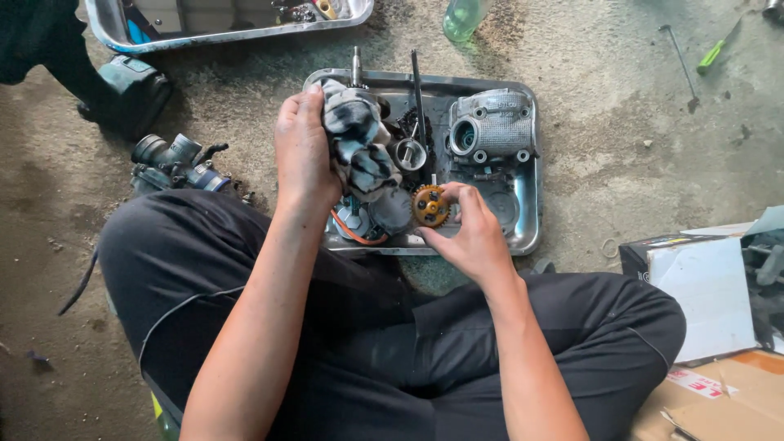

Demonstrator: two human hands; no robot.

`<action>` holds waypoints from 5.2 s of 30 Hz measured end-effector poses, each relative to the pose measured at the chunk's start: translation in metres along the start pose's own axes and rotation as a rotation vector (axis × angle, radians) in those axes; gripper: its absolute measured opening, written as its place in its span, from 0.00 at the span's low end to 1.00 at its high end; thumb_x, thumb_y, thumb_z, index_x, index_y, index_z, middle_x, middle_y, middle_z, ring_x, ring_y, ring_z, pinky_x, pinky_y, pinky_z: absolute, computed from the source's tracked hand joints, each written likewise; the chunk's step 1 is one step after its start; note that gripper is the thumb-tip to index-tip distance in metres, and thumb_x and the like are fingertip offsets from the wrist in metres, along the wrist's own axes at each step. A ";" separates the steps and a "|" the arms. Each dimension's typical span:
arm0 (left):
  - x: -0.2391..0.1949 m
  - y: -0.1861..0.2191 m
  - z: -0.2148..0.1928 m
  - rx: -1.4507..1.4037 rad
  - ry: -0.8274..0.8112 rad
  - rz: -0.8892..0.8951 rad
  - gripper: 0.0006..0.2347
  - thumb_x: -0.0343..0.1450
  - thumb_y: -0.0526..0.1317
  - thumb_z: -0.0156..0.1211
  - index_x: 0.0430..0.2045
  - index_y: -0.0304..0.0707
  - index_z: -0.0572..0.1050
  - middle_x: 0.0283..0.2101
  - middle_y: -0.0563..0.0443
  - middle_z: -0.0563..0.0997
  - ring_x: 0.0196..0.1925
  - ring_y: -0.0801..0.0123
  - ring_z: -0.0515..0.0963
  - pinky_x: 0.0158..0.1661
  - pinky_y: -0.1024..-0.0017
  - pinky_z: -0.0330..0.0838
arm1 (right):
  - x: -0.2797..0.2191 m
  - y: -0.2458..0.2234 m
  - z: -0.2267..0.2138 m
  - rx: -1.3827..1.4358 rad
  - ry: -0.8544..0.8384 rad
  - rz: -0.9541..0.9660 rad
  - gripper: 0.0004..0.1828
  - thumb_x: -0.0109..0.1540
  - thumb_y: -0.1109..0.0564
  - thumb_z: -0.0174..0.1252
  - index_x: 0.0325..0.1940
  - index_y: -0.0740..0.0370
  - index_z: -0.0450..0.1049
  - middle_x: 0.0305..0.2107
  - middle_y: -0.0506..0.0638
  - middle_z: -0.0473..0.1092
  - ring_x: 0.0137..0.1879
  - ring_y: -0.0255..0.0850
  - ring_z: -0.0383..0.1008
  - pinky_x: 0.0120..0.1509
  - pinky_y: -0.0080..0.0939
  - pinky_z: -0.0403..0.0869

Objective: The person sits on the floor and wipes various disassembled engine parts with a cloth. They clean the cylinder head, a piston, a gear, and other small components, placing them back into a metal tray after wiping.

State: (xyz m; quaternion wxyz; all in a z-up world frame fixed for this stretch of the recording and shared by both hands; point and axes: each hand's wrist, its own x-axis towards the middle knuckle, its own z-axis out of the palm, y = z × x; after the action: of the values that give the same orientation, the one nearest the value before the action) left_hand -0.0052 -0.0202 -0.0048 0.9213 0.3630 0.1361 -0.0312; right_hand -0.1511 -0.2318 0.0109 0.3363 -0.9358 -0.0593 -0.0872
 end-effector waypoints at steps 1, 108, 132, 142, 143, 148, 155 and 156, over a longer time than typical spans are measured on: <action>0.001 -0.003 -0.002 -0.023 -0.040 -0.053 0.09 0.78 0.40 0.51 0.36 0.31 0.72 0.35 0.46 0.81 0.34 0.67 0.81 0.38 0.66 0.80 | 0.001 -0.003 -0.002 -0.001 0.019 -0.025 0.34 0.49 0.57 0.77 0.54 0.67 0.68 0.48 0.54 0.72 0.48 0.45 0.76 0.45 0.40 0.74; -0.060 -0.085 0.020 0.518 -0.399 -0.162 0.09 0.74 0.36 0.62 0.45 0.30 0.78 0.35 0.56 0.82 0.35 0.81 0.76 0.36 0.79 0.73 | 0.008 0.035 0.003 1.150 0.060 0.638 0.12 0.67 0.61 0.59 0.55 0.63 0.73 0.40 0.46 0.76 0.42 0.31 0.74 0.42 0.31 0.70; -0.051 -0.079 0.022 0.685 -0.481 -0.092 0.11 0.77 0.40 0.58 0.49 0.32 0.78 0.38 0.59 0.81 0.38 0.84 0.74 0.39 0.81 0.71 | 0.019 0.060 -0.055 1.098 -0.287 0.721 0.23 0.61 0.67 0.57 0.62 0.68 0.74 0.37 0.46 0.74 0.36 0.30 0.67 0.38 0.30 0.67; -0.012 -0.034 0.010 0.222 -0.117 0.019 0.03 0.79 0.36 0.57 0.38 0.36 0.76 0.35 0.54 0.82 0.34 0.77 0.80 0.37 0.75 0.77 | -0.016 0.156 -0.111 0.308 -0.194 0.908 0.20 0.59 0.64 0.58 0.56 0.60 0.80 0.34 0.49 0.75 0.34 0.37 0.68 0.38 0.39 0.68; -0.011 -0.027 0.008 0.221 -0.117 0.018 0.03 0.79 0.36 0.57 0.38 0.36 0.76 0.35 0.54 0.82 0.34 0.77 0.80 0.37 0.75 0.77 | -0.017 0.170 -0.099 0.307 -0.193 0.909 0.20 0.59 0.64 0.58 0.56 0.60 0.80 0.34 0.49 0.75 0.34 0.37 0.68 0.38 0.39 0.68; -0.012 0.002 0.012 0.161 -0.042 0.085 0.03 0.78 0.35 0.56 0.38 0.36 0.76 0.36 0.54 0.83 0.34 0.75 0.82 0.40 0.72 0.80 | -0.018 0.206 -0.068 0.005 -0.373 0.779 0.18 0.57 0.59 0.58 0.50 0.64 0.80 0.41 0.57 0.80 0.48 0.46 0.79 0.53 0.45 0.74; -0.005 0.028 0.007 0.128 -0.064 0.143 0.03 0.80 0.34 0.56 0.39 0.35 0.76 0.38 0.53 0.82 0.38 0.74 0.81 0.43 0.71 0.80 | -0.025 0.182 -0.061 -0.140 -0.376 0.739 0.20 0.56 0.54 0.60 0.51 0.63 0.79 0.40 0.62 0.79 0.48 0.53 0.81 0.53 0.49 0.76; -0.007 0.036 0.010 0.115 -0.072 0.154 0.03 0.79 0.35 0.55 0.39 0.36 0.76 0.38 0.52 0.82 0.38 0.72 0.82 0.44 0.70 0.81 | -0.025 0.174 -0.064 -0.208 -0.382 0.709 0.22 0.56 0.54 0.60 0.54 0.61 0.78 0.42 0.62 0.78 0.50 0.55 0.79 0.56 0.50 0.75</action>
State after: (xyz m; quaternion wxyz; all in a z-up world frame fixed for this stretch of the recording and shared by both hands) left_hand -0.0043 -0.0005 0.0277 0.9028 0.4234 0.0724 0.0187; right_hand -0.1538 -0.4070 -0.0531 0.2323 -0.9267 0.2143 0.2035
